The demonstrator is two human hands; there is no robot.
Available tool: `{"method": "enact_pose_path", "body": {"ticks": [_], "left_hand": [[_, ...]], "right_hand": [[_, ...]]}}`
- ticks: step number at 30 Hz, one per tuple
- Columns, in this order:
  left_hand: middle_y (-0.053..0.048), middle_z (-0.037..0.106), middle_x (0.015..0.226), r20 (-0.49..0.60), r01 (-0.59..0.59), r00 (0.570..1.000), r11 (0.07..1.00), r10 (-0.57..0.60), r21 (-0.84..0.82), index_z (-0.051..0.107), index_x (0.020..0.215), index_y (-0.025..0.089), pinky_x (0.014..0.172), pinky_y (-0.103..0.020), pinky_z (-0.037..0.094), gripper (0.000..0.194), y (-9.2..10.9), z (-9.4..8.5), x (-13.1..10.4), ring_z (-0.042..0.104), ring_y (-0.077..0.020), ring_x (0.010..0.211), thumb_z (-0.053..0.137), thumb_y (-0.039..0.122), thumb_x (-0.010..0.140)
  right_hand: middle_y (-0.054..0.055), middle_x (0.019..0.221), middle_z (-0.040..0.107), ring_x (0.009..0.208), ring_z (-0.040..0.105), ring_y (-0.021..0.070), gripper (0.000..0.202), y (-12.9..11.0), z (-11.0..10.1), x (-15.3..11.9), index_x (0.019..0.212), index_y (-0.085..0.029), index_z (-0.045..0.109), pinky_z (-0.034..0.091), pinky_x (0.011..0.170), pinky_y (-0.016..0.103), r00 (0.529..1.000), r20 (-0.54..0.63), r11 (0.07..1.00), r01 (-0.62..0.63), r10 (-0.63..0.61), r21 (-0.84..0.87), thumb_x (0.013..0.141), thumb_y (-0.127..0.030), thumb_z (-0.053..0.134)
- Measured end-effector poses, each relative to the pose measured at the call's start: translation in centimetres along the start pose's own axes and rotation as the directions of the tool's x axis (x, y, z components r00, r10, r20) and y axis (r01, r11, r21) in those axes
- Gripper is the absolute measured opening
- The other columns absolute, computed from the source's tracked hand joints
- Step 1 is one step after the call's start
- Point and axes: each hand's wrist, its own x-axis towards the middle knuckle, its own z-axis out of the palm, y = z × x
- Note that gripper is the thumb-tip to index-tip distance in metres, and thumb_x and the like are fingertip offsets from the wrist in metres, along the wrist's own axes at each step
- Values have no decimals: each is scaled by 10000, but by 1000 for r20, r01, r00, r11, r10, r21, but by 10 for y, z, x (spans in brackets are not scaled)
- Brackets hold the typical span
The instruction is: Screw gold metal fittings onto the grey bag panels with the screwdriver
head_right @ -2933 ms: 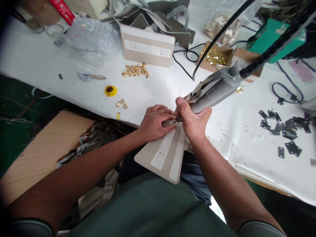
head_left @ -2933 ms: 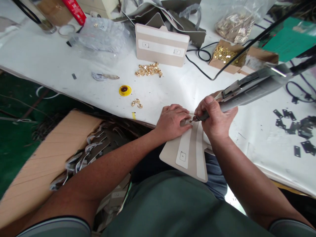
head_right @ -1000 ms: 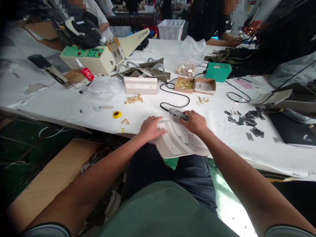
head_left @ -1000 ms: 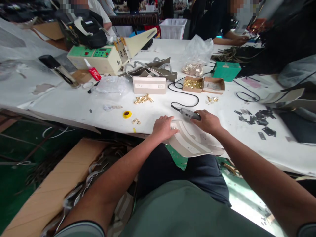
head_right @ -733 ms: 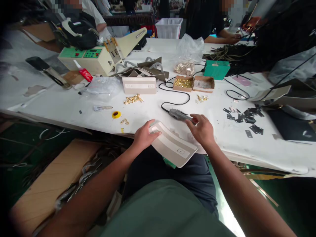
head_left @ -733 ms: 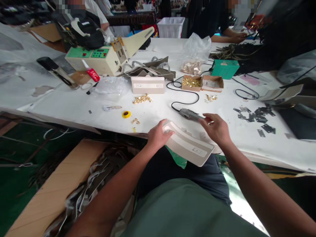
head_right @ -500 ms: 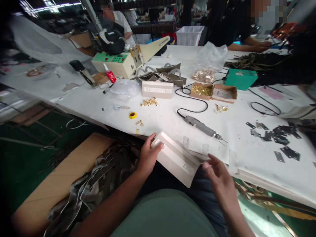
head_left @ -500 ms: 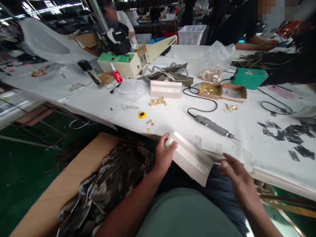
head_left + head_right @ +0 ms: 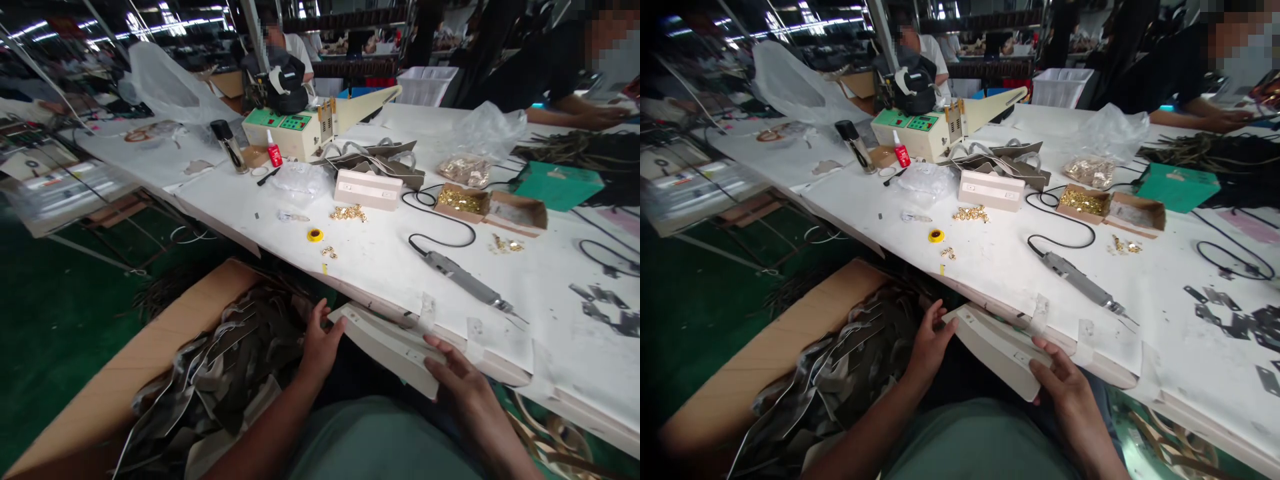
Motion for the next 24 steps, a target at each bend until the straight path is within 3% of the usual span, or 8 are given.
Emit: {"method": "enact_pose_path", "body": {"ticks": [3,6,8,10,12,16,19,24], "left_hand": [[-163,480,1568,191,-423,903,870,384,252,487,1511,237,1202,-551,389,789,4,-20,-9,444,-350,1462,773,524,835],[-156,473,1592,544,-669,670,728,505,148,322,1616,283,1193,-553,420,1119,15,-24,-22,478,-366,1444,859,638,701],[-146,535,1547,573,-739,586,668,573,88,337,1609,286,1163,-526,458,1065,22,-17,-25,536,-349,1395,866,578,732],[-111,644,1431,477,-741,615,668,628,75,496,1511,285,1118,-466,493,643,27,-11,-22,613,-288,1306,727,401,922],[-76,737,1262,338,-642,739,761,583,93,653,1336,266,1037,-395,532,328,32,-9,-16,685,-233,1162,577,283,1017],[-51,788,1091,124,-305,947,951,296,58,747,1162,214,937,-338,552,274,38,-23,-5,722,-228,1014,584,380,1018],[-53,799,1091,62,-167,984,986,168,-27,777,1124,198,958,-328,546,319,41,-36,-4,727,-248,1039,632,444,981],[-67,806,1091,-4,-44,999,979,44,-199,799,1088,188,973,-329,548,353,44,-46,-2,729,-263,1059,711,485,917]], "right_hand": [[7,761,696,566,559,152,557,-29,15,7,1202,-182,682,452,549,287,992,122,998,49,-44,-41,783,-524,818],[18,776,703,556,552,124,502,-60,38,16,1155,-174,696,445,546,264,966,256,993,72,-45,-98,794,-501,820],[10,750,689,540,555,113,484,-81,58,21,1121,-175,706,443,536,252,943,328,988,97,-53,-119,780,-496,831],[2,713,672,526,559,114,484,-100,80,27,1109,-176,710,439,522,248,901,431,986,114,-50,-124,777,-508,829],[-11,658,641,510,553,121,500,-117,101,38,1119,-179,712,433,509,251,859,510,979,140,-46,-149,798,-553,794],[-14,629,620,524,545,131,482,-138,138,83,1022,-186,735,449,554,275,877,414,870,386,-243,-308,847,-633,694],[23,778,719,671,633,166,389,-139,163,127,931,-214,772,472,669,299,839,342,624,543,-423,-562,883,-580,649],[30,1007,783,882,681,220,311,-128,197,166,969,-279,805,449,712,313,830,364,269,498,-422,-824,895,-515,615]]}}
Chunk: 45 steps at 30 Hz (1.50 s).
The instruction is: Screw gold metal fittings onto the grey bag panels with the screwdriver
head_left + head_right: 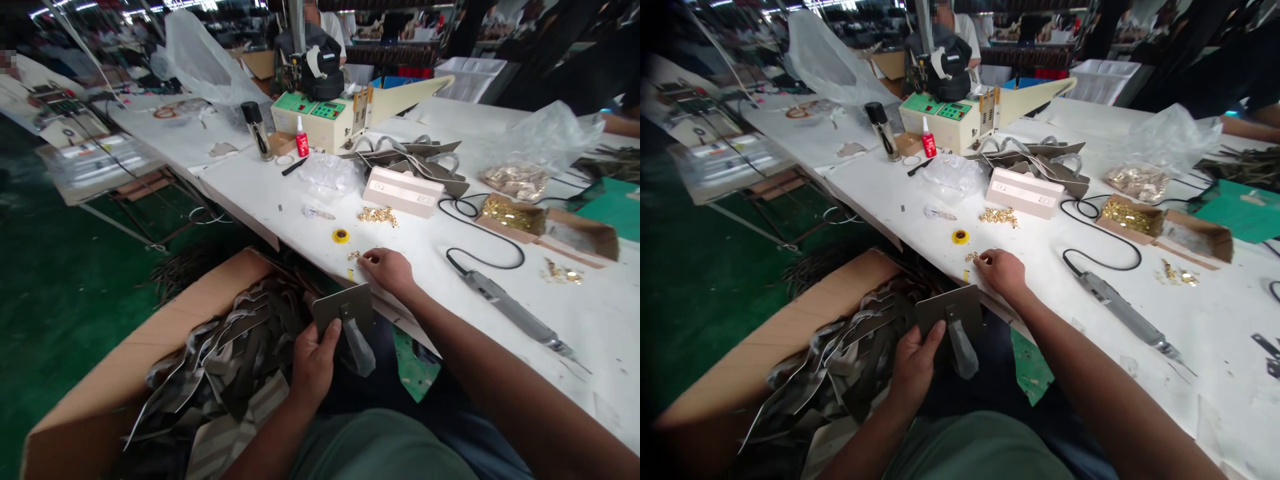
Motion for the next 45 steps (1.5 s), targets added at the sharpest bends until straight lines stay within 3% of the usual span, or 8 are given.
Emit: {"method": "enact_pose_path", "body": {"ticks": [6,14,17,21,23,29,38,45], "left_hand": [[-79,801,1116,-28,96,994,978,-103,-186,775,1147,179,1054,-402,522,411,-4,-2,14,715,-293,1138,778,476,862],[-99,806,1093,-10,160,985,928,-173,-336,779,1117,162,1065,-433,523,468,-5,2,23,724,-302,1133,855,474,776],[-95,810,1080,-13,163,984,931,-177,-326,784,1108,167,1060,-428,525,472,-4,4,21,727,-299,1124,861,481,764],[-80,804,1099,-14,105,994,971,-110,-214,788,1120,177,1048,-395,522,435,-1,11,17,717,-284,1120,820,484,813],[-67,803,1084,11,70,998,992,-69,-108,790,1124,182,1004,-363,533,409,3,17,14,715,-273,1092,782,488,852],[-33,785,886,84,-64,995,989,53,131,805,994,149,780,-266,525,369,22,41,0,693,-218,866,736,496,888],[-43,789,937,144,-208,973,952,179,223,805,1039,176,851,-282,530,291,34,66,-25,698,-223,895,710,421,915],[-54,782,1026,276,-442,888,848,367,292,800,1094,232,927,-305,527,218,39,77,-33,703,-221,935,687,322,931]], "right_hand": [[27,1003,760,855,652,203,242,2,8,-2,962,-271,768,414,689,307,997,12,993,74,-73,-93,901,-423,590],[48,985,750,808,625,195,183,17,-10,-6,893,-227,734,374,654,303,990,60,970,139,-130,-199,870,-347,598],[40,898,755,782,643,195,163,19,-25,-21,863,-216,744,421,673,308,996,14,996,90,-90,-27,848,-349,652],[34,815,752,692,647,169,282,11,-42,-70,879,-193,756,481,644,289,997,-81,869,49,-11,492,854,-470,715],[30,799,743,653,632,155,268,4,-43,-98,869,-194,757,490,611,280,989,-134,790,125,-55,600,853,-461,739],[30,840,732,779,673,168,76,2,-34,-140,888,-236,767,553,721,303,908,-344,734,401,-239,548,920,-276,710],[24,802,701,733,655,159,96,25,-48,-163,877,-235,746,542,674,295,887,-418,781,400,-198,480,942,-270,684],[27,838,713,744,664,164,116,37,-61,-174,896,-249,761,529,665,297,875,-429,796,420,-226,437,959,-264,665]]}}
